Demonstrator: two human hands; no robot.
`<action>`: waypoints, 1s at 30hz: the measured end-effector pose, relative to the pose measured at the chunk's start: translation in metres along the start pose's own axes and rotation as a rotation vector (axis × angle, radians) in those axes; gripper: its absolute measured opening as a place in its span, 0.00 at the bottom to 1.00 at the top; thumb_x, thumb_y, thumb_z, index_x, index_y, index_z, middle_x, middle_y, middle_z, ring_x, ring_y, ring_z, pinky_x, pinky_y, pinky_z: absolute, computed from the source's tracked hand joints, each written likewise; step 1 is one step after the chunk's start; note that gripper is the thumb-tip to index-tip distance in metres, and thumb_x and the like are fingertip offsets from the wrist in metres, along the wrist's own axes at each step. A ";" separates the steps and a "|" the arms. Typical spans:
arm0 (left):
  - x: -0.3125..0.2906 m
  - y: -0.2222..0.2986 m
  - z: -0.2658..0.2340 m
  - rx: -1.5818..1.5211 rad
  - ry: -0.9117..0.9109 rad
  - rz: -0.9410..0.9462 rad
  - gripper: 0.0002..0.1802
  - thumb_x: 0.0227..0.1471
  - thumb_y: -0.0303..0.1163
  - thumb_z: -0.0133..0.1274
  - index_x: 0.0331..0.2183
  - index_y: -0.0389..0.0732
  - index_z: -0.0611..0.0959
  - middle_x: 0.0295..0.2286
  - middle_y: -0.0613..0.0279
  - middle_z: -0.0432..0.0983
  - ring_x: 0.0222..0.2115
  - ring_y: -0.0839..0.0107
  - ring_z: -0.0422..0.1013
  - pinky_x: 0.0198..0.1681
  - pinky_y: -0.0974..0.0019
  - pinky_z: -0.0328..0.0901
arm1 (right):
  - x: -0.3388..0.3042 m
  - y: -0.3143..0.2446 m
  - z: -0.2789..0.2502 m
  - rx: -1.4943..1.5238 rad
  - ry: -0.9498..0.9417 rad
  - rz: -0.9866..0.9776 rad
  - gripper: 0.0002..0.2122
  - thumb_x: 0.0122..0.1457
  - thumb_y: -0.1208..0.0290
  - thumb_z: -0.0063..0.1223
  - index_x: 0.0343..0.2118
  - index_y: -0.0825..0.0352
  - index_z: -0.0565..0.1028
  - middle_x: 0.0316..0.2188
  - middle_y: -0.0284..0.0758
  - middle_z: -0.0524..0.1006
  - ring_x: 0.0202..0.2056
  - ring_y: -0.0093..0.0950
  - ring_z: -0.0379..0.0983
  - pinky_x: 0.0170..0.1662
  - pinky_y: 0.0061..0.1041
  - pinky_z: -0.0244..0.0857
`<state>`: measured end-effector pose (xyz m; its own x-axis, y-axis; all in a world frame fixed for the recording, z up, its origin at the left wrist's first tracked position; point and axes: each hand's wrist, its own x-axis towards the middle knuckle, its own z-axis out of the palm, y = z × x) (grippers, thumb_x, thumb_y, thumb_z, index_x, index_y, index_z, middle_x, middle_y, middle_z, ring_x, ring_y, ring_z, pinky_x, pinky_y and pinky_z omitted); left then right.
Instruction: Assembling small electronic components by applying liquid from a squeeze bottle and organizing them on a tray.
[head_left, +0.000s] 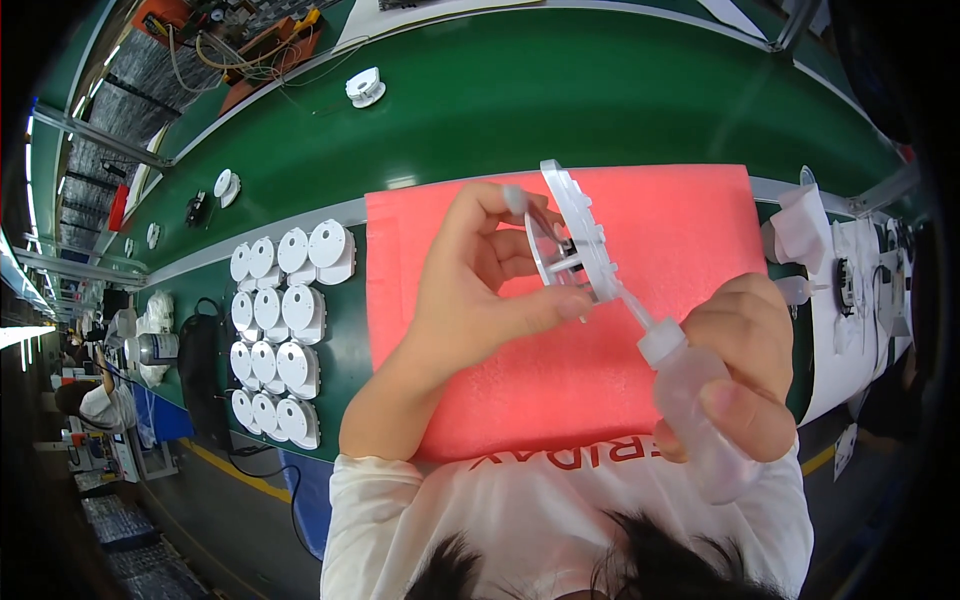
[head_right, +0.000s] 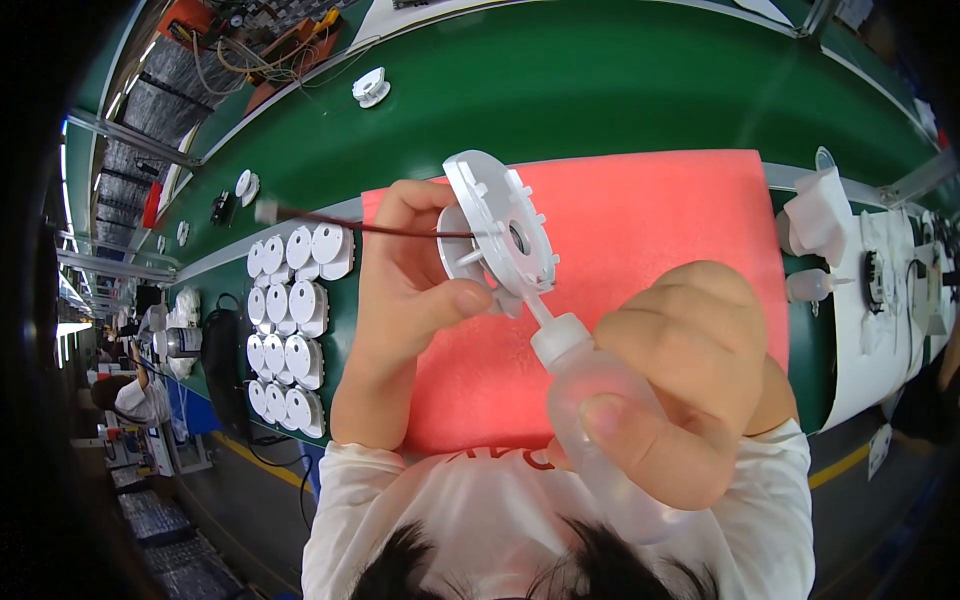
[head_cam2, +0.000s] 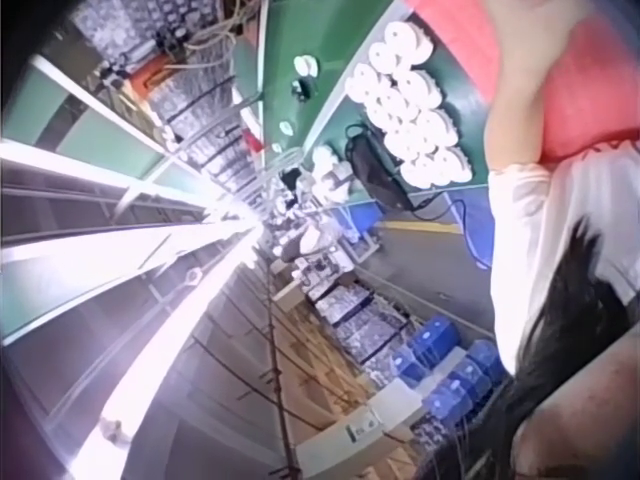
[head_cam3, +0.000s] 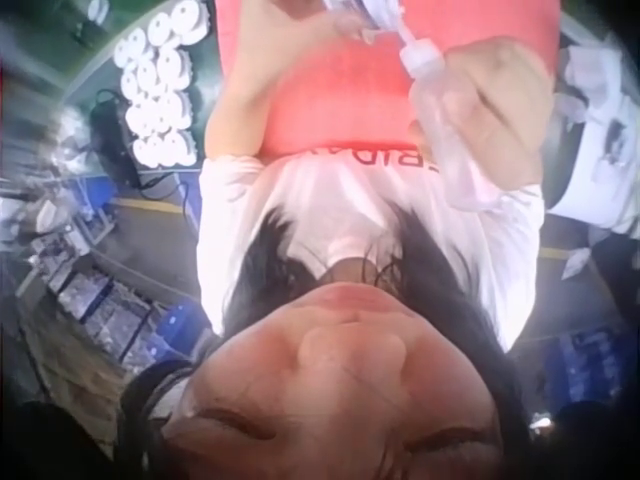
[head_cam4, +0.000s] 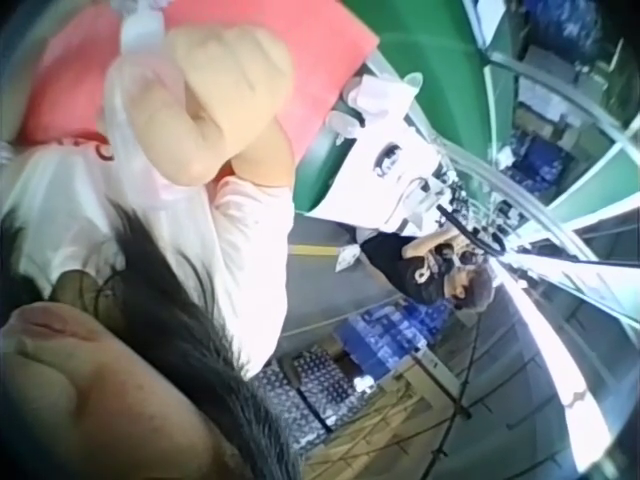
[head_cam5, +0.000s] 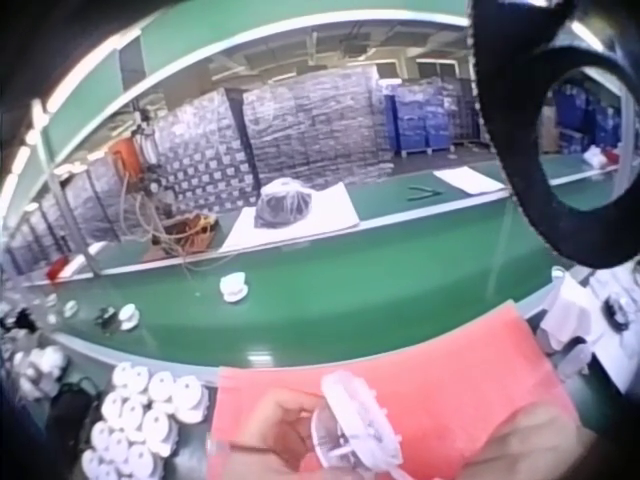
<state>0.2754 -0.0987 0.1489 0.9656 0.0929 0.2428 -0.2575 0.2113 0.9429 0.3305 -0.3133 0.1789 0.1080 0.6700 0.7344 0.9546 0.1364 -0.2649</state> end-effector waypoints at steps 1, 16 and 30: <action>0.001 0.001 0.002 -0.058 0.015 -0.028 0.31 0.29 0.19 0.64 0.37 0.37 0.65 0.35 0.58 0.67 0.36 0.68 0.70 0.39 0.64 0.68 | -0.001 0.000 0.001 -0.013 0.013 -0.001 0.26 0.44 0.62 0.55 0.46 0.56 0.57 0.26 0.39 0.68 0.19 0.30 0.61 0.23 0.30 0.53; 0.004 0.000 0.002 -0.327 0.054 -0.247 0.23 0.53 0.49 0.40 0.37 0.36 0.68 0.34 0.55 0.71 0.35 0.67 0.71 0.35 0.65 0.69 | 0.005 0.012 0.021 -0.003 0.336 -0.255 0.20 0.41 0.63 0.60 0.35 0.60 0.63 0.21 0.37 0.68 0.16 0.26 0.62 0.16 0.21 0.48; 0.000 0.006 0.013 -0.487 0.098 -0.401 0.35 0.53 0.57 0.32 0.43 0.33 0.68 0.33 0.49 0.73 0.33 0.59 0.73 0.30 0.58 0.72 | 0.005 0.012 0.022 0.010 0.321 -0.206 0.20 0.44 0.62 0.58 0.36 0.58 0.61 0.21 0.37 0.68 0.17 0.27 0.63 0.16 0.21 0.53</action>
<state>0.2745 -0.1098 0.1575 0.9885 -0.0016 -0.1511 0.1139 0.6644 0.7386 0.3367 -0.2923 0.1654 -0.0033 0.3652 0.9309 0.9628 0.2526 -0.0957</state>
